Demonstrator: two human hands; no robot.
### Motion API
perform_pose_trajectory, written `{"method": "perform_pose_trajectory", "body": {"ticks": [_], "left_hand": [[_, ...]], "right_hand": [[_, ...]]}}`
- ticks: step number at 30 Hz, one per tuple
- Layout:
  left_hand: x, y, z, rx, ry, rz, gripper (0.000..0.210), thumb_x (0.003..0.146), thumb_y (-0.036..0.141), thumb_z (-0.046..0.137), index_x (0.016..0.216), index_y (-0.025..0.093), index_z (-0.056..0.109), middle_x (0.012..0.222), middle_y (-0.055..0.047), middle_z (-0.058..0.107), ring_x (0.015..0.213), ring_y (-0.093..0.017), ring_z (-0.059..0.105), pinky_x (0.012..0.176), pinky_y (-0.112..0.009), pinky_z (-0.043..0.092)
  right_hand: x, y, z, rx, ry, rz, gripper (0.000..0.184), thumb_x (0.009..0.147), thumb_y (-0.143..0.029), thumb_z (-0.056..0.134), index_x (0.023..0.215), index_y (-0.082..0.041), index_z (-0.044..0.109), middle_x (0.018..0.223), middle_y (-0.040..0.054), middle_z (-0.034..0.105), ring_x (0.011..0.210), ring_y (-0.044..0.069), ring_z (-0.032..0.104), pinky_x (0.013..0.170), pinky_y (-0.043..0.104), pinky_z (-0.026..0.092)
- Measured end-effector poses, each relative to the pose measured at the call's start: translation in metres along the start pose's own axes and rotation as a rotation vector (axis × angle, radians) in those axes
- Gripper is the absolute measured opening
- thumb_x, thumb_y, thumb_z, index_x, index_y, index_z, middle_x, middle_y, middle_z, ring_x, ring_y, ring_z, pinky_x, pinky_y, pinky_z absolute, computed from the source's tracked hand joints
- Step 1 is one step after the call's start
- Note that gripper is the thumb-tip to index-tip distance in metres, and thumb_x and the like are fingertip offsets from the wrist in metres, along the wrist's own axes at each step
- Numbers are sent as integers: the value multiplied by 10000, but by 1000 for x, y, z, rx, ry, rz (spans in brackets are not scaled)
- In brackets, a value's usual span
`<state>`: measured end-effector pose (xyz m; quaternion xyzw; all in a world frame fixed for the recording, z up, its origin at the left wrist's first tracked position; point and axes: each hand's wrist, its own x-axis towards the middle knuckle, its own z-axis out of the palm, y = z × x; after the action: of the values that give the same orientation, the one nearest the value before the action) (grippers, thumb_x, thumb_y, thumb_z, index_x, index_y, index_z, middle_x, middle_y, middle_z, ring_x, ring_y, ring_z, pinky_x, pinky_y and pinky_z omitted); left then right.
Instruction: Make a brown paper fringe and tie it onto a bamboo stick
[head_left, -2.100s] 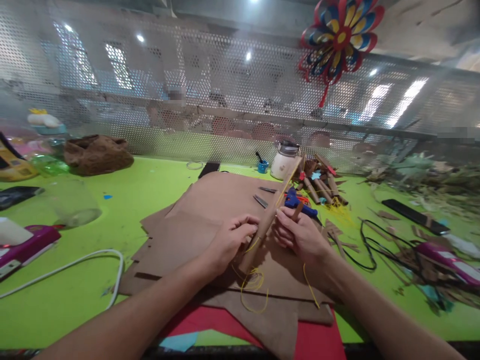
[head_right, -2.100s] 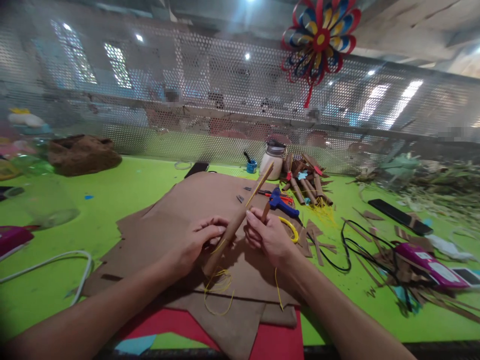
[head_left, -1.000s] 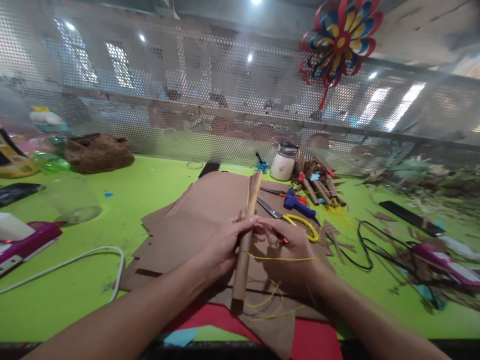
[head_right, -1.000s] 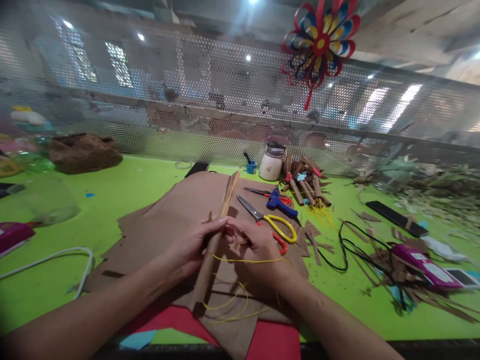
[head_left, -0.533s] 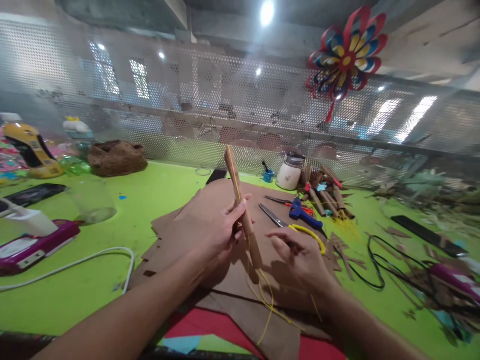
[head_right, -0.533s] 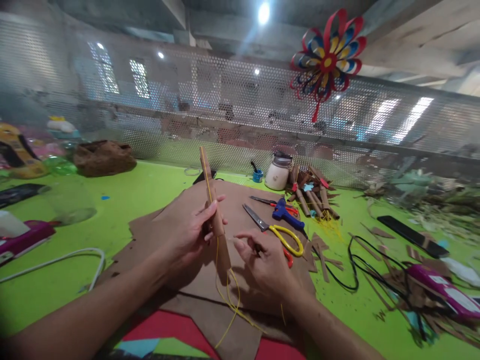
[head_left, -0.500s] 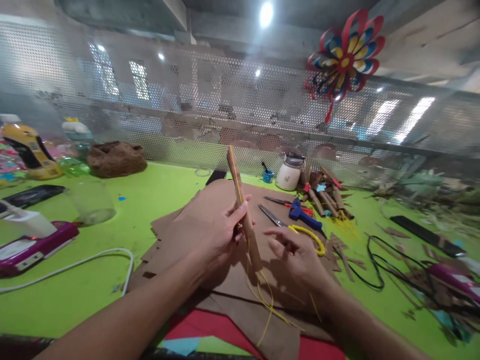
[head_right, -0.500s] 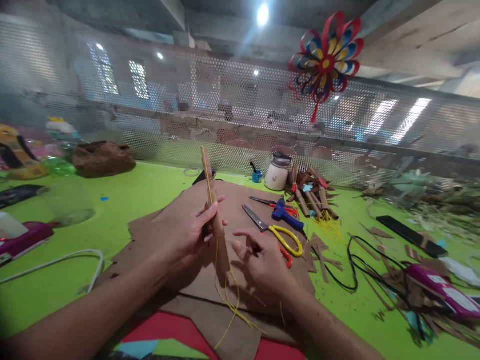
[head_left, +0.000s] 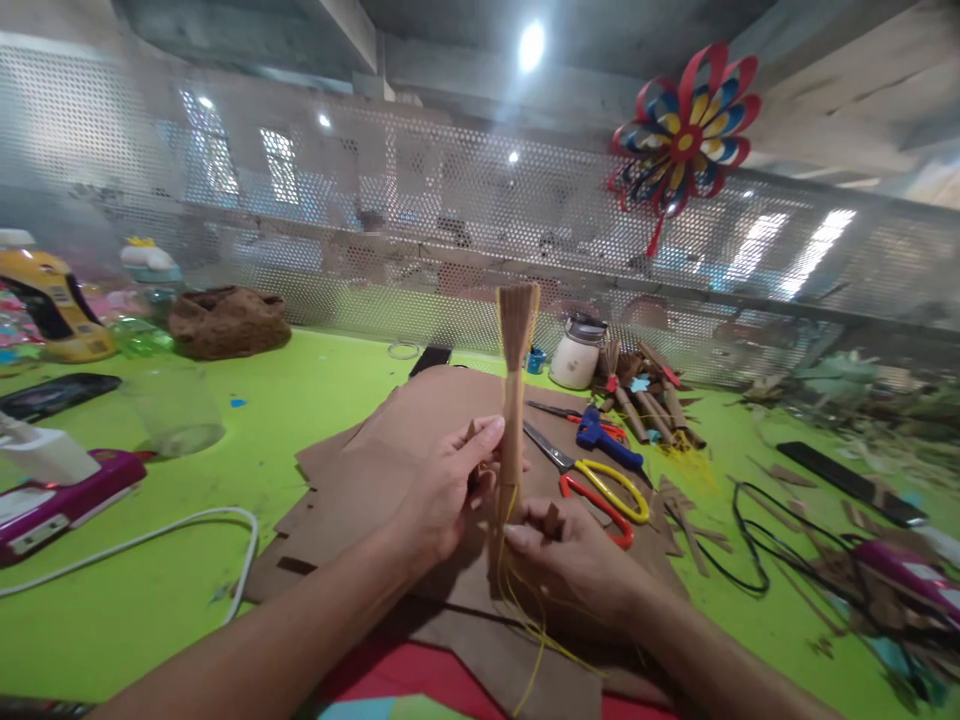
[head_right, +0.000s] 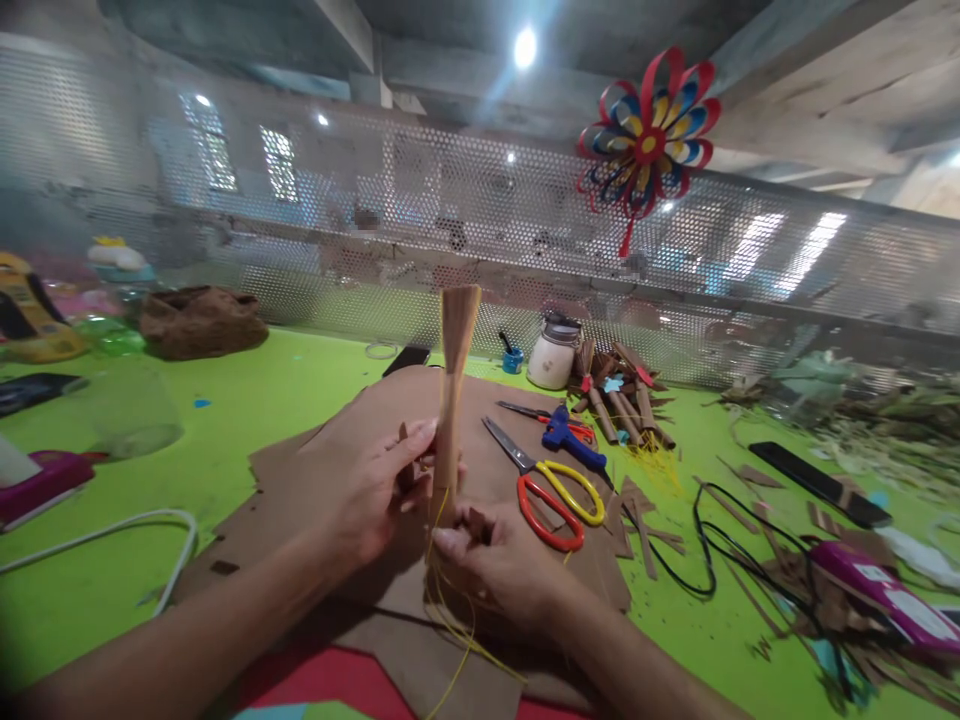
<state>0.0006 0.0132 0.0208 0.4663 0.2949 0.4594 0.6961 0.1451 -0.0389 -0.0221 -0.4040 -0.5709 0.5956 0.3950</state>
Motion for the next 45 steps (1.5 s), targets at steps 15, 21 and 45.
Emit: {"method": "perform_pose_trajectory", "body": {"ticks": [15, 21, 45], "left_hand": [[-7, 8, 1, 6, -257, -94, 268, 787, 379, 640, 932, 176, 543, 909, -67, 697, 790, -172, 663, 545, -203, 456], [-6, 5, 2, 34, -226, -54, 266, 767, 353, 668, 880, 157, 527, 850, -58, 694, 723, -153, 668, 557, -202, 480], [-3, 1, -3, 48, -266, -106, 274, 776, 358, 650, 953, 150, 627, 862, -85, 688, 605, -99, 611, 419, -157, 324]], "right_hand": [[2, 14, -14, 319, -369, 25, 306, 795, -378, 657, 928, -106, 618, 476, -103, 334, 370, 9, 239, 370, 170, 171], [3, 18, -13, 279, -325, -19, 223, 823, -347, 632, 853, -131, 585, 498, -98, 333, 368, 5, 231, 371, 173, 154], [-3, 6, -17, 302, -389, 14, 390, 823, -452, 597, 967, -92, 643, 497, -90, 296, 383, 19, 209, 381, 175, 163]]}}
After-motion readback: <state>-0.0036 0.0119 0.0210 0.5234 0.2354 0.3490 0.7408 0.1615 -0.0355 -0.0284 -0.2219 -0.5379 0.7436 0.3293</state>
